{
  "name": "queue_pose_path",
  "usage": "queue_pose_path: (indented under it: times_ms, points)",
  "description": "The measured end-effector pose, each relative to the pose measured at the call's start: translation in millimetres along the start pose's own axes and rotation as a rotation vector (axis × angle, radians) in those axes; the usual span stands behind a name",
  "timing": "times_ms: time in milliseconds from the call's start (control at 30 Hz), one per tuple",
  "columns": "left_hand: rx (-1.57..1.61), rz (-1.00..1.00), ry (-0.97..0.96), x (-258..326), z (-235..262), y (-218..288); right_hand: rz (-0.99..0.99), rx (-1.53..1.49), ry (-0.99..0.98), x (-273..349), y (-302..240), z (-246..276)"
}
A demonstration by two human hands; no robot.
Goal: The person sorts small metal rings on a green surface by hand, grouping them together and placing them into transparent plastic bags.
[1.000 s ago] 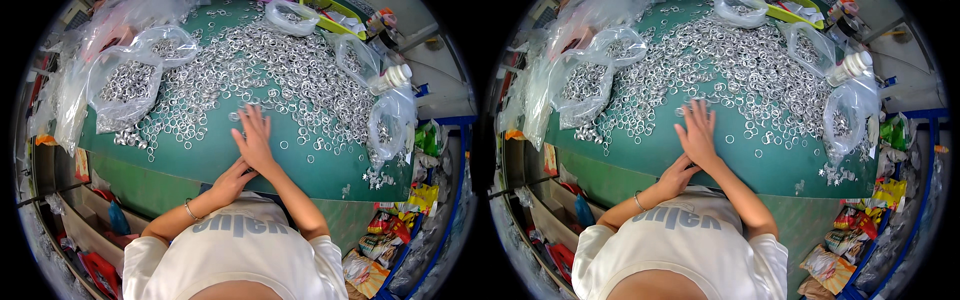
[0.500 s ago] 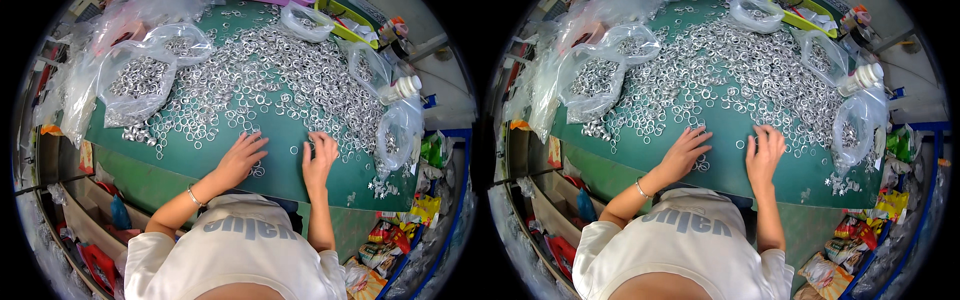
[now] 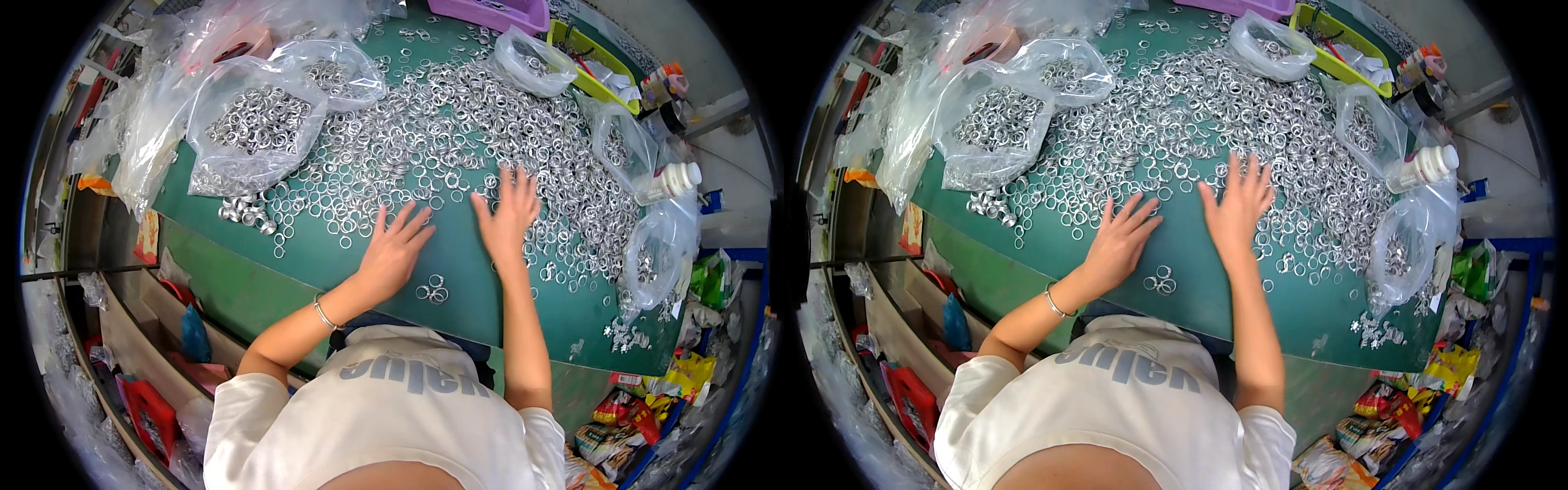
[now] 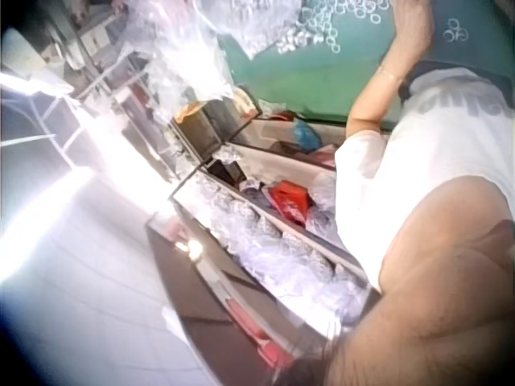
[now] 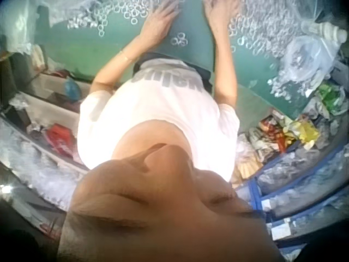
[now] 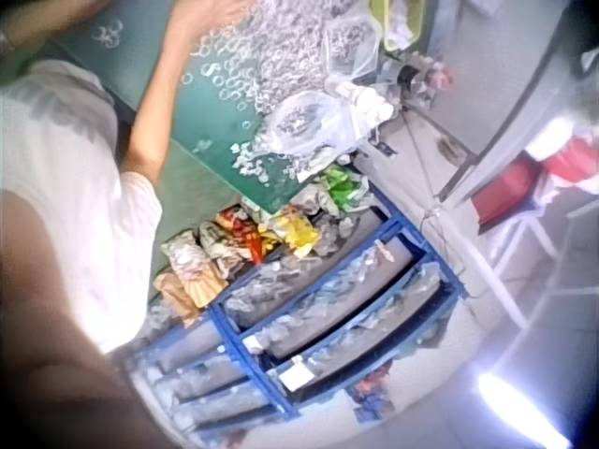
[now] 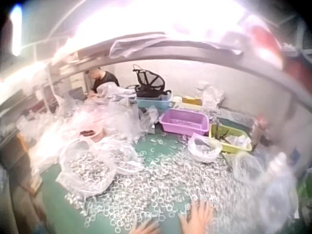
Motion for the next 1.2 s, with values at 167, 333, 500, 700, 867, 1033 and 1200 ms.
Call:
queue_pose_path:
  times_ms: [167,333,500,700,867,1033,1200]
  points:
    - [-0.111,0.157,0.067,0.9,6.5,-36.7,0.308,0.013,-0.330,31.4,-47.4,-26.8]
    - [0.004,0.212,0.217,8.6,26.7,-45.0,0.374,-0.148,-0.377,66.8,-34.4,8.0]
    - [0.176,-0.027,0.176,0.0,17.1,-12.6,0.138,-0.222,-0.052,48.9,-0.9,38.6]
    - [0.184,-0.048,0.106,-8.4,8.1,-9.3,0.346,0.040,-0.159,13.6,-47.1,5.7]
    - [0.055,0.211,0.251,16.6,32.6,-44.5,0.212,-0.005,-0.100,15.6,-14.0,11.9]
    - [0.075,0.135,0.205,-10.1,21.9,-26.6,0.329,-0.213,-0.137,-8.6,-42.6,2.1]
    - [-0.076,0.174,0.116,-33.8,16.2,-30.3,0.422,0.102,-0.306,23.5,-71.7,-21.0]
Point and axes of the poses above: each hand's wrist, its own x-axis away from the middle knuckle, its own z-axis out of the back of the hand, y = z × x, the point moved 8 cm from there along -x, towards the middle knuckle, and after that the axes turned 15 degrees about -y, right-handed, at the moved point
